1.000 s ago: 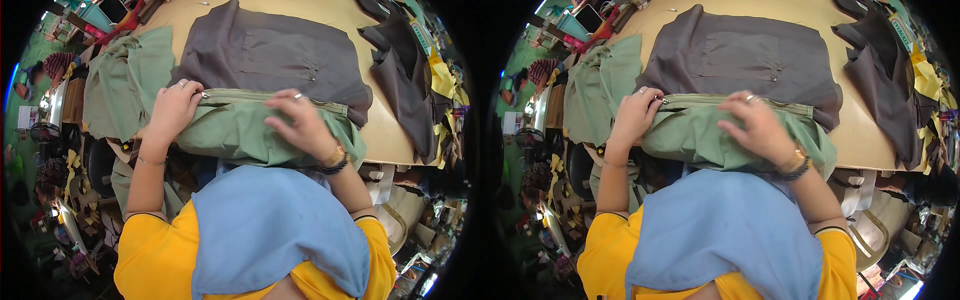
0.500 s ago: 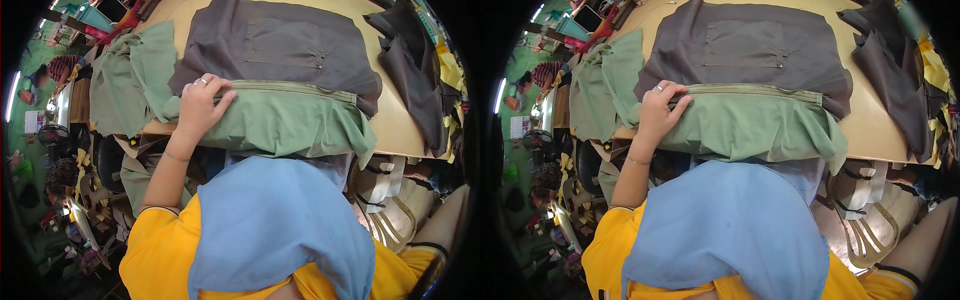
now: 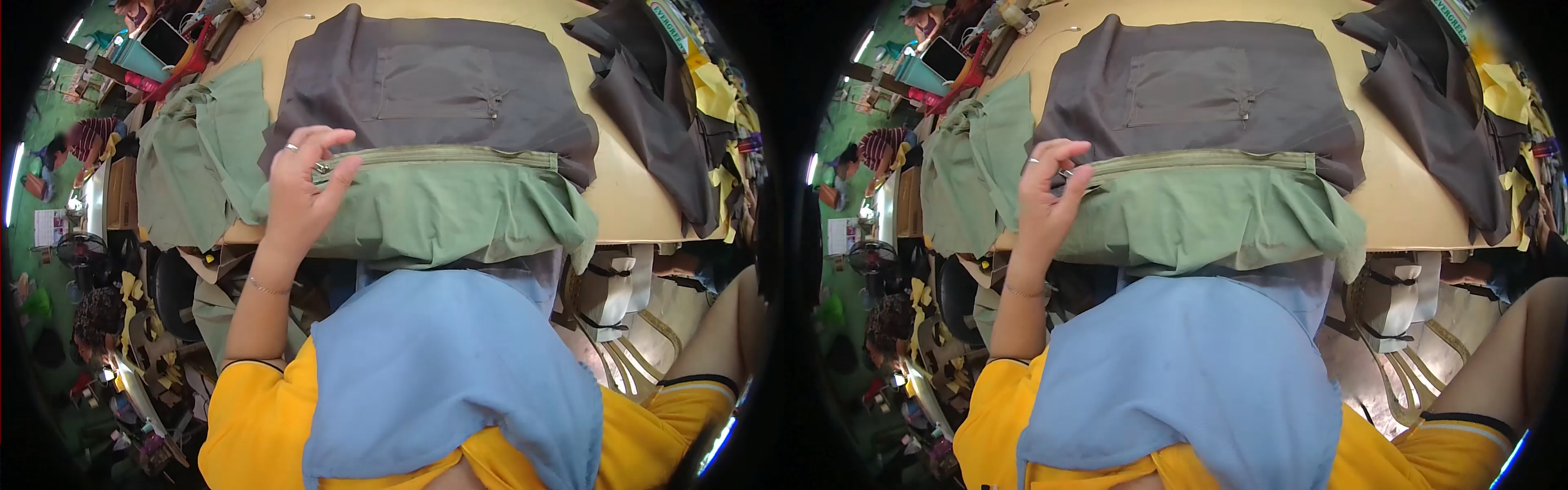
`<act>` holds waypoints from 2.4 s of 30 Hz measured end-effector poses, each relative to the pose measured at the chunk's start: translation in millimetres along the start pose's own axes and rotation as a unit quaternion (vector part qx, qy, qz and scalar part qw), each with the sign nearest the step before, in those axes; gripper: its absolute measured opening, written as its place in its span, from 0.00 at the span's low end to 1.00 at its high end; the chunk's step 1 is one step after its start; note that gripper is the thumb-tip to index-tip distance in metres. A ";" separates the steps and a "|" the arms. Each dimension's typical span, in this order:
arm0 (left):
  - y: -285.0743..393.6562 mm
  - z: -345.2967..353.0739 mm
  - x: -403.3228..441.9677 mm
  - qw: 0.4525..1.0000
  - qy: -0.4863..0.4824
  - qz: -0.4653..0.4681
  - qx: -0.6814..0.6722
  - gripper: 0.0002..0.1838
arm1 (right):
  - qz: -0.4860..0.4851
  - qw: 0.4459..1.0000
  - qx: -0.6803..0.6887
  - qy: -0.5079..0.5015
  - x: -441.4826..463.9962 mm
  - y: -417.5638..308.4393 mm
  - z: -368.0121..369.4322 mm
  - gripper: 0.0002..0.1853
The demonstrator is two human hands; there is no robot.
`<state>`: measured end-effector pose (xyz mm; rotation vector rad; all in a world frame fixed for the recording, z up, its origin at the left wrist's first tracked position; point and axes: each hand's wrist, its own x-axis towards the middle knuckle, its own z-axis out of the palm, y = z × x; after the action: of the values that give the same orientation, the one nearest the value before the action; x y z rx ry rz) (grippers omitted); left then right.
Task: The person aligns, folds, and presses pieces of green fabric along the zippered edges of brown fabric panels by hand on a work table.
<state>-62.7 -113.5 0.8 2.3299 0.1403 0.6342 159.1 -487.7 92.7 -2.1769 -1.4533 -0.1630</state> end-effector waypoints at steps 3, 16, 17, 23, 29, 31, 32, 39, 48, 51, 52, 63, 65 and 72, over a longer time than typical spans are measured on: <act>35.6 -27.7 14.4 0.997 0.000 0.006 -0.075 0.16 | -0.003 1.000 0.002 -0.001 1.4 -1.2 0.9 0.16; 169.8 -101.0 56.0 0.888 -0.041 0.299 -0.346 0.18 | 0.008 1.000 0.018 -0.015 7.2 -3.0 3.4 0.17; 170.0 -100.7 54.7 0.887 -0.044 0.305 -0.344 0.18 | 0.008 1.000 0.018 -0.016 7.6 -2.5 3.3 0.17; 173.2 -102.5 53.6 0.889 -0.045 0.313 -0.333 0.18 | 0.000 1.000 0.023 -0.016 11.8 -0.8 5.1 0.17; 172.0 -101.0 59.4 0.890 -0.046 0.321 -0.319 0.17 | -0.021 0.999 0.036 -0.022 18.0 1.0 10.7 0.18; 172.2 -97.7 59.3 0.884 -0.049 0.335 -0.321 0.17 | -0.019 0.999 0.020 -0.020 16.2 -1.1 5.5 0.18; 171.1 -96.8 62.3 0.890 -0.041 0.332 -0.310 0.17 | -0.021 0.999 0.019 -0.020 18.0 1.7 3.7 0.18; 163.5 -92.1 65.8 0.891 -0.036 0.339 -0.301 0.16 | -0.027 0.999 0.012 -0.033 22.8 2.9 -0.5 0.18; 162.4 -94.7 64.3 0.889 -0.029 0.342 -0.302 0.15 | -0.026 0.998 0.002 -0.048 27.6 5.4 -3.6 0.19; 161.3 -97.7 70.1 0.899 -0.033 0.318 -0.301 0.15 | -0.013 0.999 0.016 -0.049 31.5 5.5 -5.4 0.19; 160.0 -98.3 70.2 0.900 -0.036 0.318 -0.297 0.15 | -0.010 0.999 0.012 -0.050 31.7 10.3 -6.4 0.19; 154.0 -102.4 61.3 0.900 -0.024 0.305 -0.310 0.15 | 0.003 0.998 0.004 -0.064 35.1 9.5 -8.3 0.20; 153.4 -102.2 61.2 0.900 -0.023 0.305 -0.310 0.15 | 0.007 0.998 -0.002 -0.065 33.2 9.8 -8.4 0.20; 145.0 -104.4 56.2 0.900 -0.017 0.307 -0.307 0.15 | 0.003 0.998 -0.015 -0.060 34.1 15.0 -5.2 0.21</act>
<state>-74.7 -142.4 185.5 1.7337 -0.7410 0.7939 187.6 -466.3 104.6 -2.2493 -1.5186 -0.0538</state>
